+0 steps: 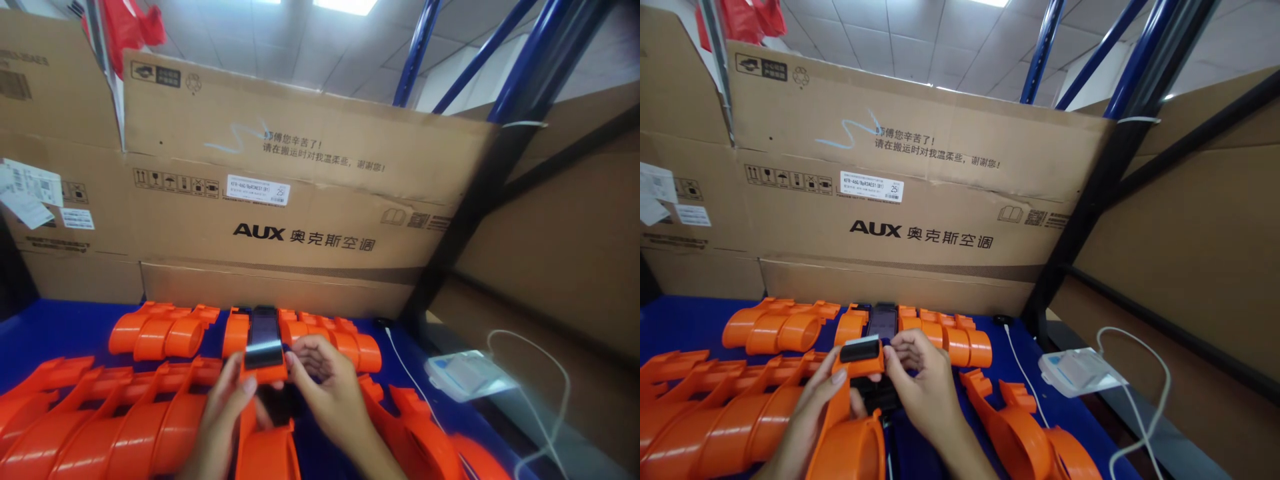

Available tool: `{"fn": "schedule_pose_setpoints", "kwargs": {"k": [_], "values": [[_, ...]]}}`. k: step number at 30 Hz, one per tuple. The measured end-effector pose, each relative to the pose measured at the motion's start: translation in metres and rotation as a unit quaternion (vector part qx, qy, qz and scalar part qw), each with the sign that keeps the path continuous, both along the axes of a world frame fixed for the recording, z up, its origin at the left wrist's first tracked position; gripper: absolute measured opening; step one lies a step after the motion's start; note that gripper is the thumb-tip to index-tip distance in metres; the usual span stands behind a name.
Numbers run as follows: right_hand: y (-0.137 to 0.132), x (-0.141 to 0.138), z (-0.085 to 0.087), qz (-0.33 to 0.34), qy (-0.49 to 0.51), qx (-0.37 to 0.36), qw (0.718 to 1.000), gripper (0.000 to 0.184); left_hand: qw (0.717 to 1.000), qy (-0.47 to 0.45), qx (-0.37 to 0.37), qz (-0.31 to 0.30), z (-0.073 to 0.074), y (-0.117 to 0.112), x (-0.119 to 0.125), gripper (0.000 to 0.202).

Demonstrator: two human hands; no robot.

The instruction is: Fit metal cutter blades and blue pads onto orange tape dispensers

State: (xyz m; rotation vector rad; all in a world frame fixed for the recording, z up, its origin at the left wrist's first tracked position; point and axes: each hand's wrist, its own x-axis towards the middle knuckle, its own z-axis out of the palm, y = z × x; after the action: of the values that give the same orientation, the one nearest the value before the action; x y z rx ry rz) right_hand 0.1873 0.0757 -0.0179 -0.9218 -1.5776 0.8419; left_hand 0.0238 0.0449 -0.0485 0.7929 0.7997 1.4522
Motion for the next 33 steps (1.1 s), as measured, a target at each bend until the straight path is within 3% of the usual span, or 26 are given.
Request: {"fn": "schedule_pose_setpoints", "kwargs": {"k": [7,14,19,24,29,33], "values": [[0.000,-0.008,-0.001,0.033,0.089,-0.040,0.995,0.027,1.000,0.014,0.010,0.005,-0.006,0.005,0.002,0.041],[-0.007,-0.005,0.000,-0.066,0.063,0.054,0.994,0.021,1.000,0.001,-0.010,0.026,-0.007,0.004,0.002,0.039],[-0.012,-0.012,-0.004,-0.053,0.011,0.110,0.992,0.013,0.997,0.018,-0.052,0.049,-0.008,0.003,0.000,0.055],[-0.013,-0.008,0.003,-0.012,-0.067,0.175,0.982,0.009,0.995,0.090,-0.007,0.031,-0.003,-0.001,-0.001,0.040],[-0.010,0.008,0.013,0.044,-0.192,0.246,0.949,0.011,0.990,0.130,0.003,0.049,-0.003,-0.004,0.001,0.041],[-0.006,0.019,0.014,0.085,-0.275,0.256,0.923,0.017,0.988,0.148,0.015,0.047,-0.002,-0.005,0.002,0.048]]}}
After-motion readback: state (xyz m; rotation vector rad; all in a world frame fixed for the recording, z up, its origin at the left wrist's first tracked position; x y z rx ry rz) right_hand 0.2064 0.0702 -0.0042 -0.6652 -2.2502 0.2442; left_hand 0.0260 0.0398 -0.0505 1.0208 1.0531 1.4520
